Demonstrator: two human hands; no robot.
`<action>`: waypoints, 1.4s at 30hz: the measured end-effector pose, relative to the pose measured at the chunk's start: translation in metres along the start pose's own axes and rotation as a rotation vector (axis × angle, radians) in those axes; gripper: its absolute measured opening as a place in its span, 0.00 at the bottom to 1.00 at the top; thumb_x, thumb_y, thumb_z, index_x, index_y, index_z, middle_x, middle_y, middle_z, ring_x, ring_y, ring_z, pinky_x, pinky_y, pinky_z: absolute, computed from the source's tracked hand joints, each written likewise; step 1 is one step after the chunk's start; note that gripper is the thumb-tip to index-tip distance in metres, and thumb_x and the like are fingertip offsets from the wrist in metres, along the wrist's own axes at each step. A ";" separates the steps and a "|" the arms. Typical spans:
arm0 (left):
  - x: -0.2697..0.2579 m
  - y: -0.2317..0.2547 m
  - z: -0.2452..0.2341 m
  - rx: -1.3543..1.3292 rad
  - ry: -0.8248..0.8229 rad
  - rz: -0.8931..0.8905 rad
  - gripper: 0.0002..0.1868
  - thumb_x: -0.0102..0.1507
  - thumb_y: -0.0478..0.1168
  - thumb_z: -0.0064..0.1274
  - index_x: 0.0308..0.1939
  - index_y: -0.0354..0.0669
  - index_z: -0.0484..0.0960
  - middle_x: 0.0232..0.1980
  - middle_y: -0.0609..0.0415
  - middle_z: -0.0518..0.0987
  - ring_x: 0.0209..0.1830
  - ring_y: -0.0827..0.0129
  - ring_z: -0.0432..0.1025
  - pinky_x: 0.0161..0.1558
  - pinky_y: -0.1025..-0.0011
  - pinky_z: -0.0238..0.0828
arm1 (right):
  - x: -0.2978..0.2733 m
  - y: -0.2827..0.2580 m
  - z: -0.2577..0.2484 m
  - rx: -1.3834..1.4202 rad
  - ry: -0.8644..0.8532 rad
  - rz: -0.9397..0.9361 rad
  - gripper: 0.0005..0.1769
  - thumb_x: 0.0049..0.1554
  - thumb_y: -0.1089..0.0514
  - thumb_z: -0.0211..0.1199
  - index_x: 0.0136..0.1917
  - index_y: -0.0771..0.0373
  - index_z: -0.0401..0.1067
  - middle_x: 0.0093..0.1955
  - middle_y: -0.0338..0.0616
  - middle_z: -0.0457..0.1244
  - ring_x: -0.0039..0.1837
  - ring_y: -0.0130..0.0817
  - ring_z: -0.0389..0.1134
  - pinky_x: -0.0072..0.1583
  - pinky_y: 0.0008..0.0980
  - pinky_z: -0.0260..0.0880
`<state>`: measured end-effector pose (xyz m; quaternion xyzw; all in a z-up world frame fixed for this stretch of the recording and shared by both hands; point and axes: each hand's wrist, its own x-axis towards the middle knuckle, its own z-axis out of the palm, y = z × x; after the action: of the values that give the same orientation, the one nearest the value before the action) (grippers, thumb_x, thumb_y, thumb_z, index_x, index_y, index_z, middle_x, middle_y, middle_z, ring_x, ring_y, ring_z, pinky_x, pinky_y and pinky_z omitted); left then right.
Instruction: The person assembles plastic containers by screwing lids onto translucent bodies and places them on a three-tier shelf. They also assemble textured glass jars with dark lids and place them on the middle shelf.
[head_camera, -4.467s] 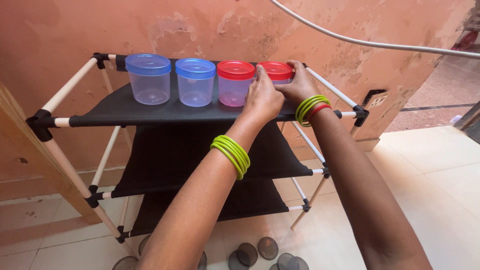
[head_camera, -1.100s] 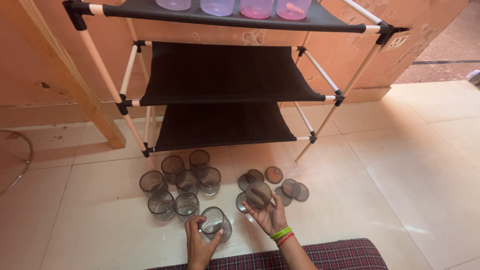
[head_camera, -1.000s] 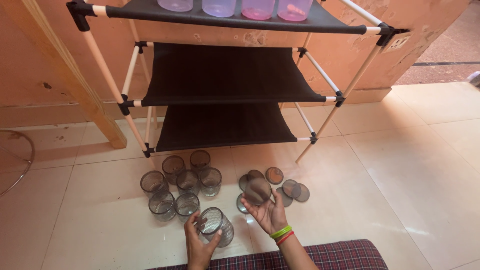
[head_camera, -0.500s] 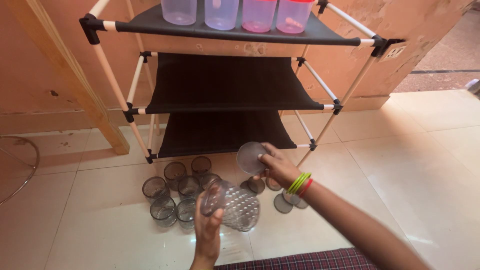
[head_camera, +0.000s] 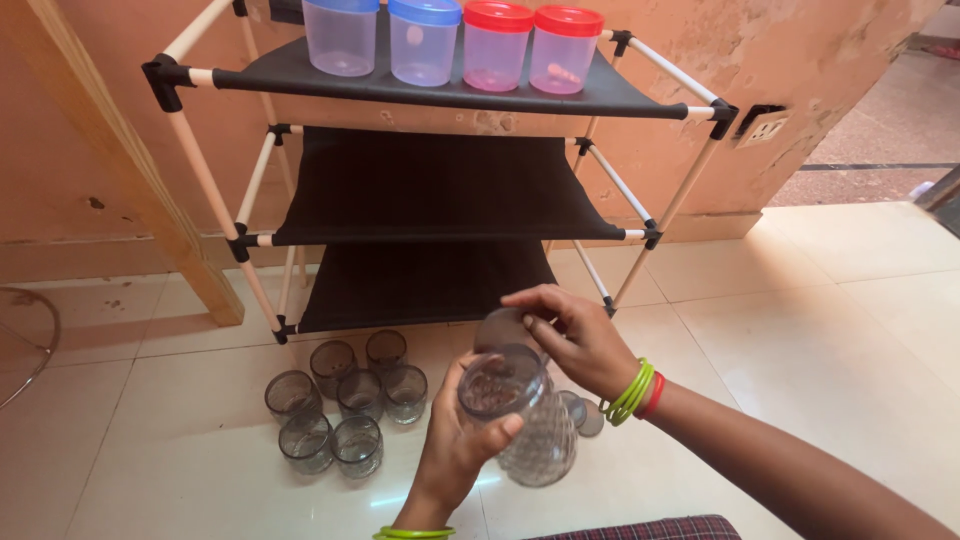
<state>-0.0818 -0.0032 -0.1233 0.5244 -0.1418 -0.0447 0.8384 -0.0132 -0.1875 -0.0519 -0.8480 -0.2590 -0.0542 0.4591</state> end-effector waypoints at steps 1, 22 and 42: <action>-0.001 0.000 0.000 -0.015 -0.013 0.011 0.50 0.47 0.56 0.66 0.66 0.34 0.64 0.57 0.43 0.77 0.61 0.58 0.75 0.65 0.63 0.70 | 0.000 0.006 0.001 0.030 0.043 0.029 0.13 0.61 0.66 0.59 0.59 0.62 0.75 0.50 0.39 0.69 0.49 0.23 0.71 0.49 0.26 0.74; -0.005 -0.004 0.009 0.030 -0.068 -0.098 0.52 0.42 0.50 0.66 0.67 0.39 0.62 0.58 0.44 0.74 0.64 0.58 0.73 0.68 0.63 0.69 | -0.002 0.021 0.002 0.161 0.130 0.075 0.08 0.59 0.64 0.70 0.45 0.66 0.71 0.44 0.41 0.68 0.40 0.23 0.66 0.37 0.25 0.69; -0.003 -0.010 0.001 0.125 -0.066 -0.096 0.54 0.41 0.52 0.67 0.68 0.38 0.63 0.62 0.50 0.67 0.68 0.61 0.70 0.69 0.63 0.69 | -0.008 0.029 -0.006 -0.086 -0.021 -0.160 0.08 0.57 0.68 0.65 0.51 0.62 0.77 0.48 0.36 0.70 0.46 0.19 0.71 0.40 0.20 0.68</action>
<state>-0.0837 -0.0078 -0.1327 0.5802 -0.1467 -0.0934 0.7957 -0.0048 -0.2082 -0.0727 -0.8440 -0.3283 -0.0928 0.4138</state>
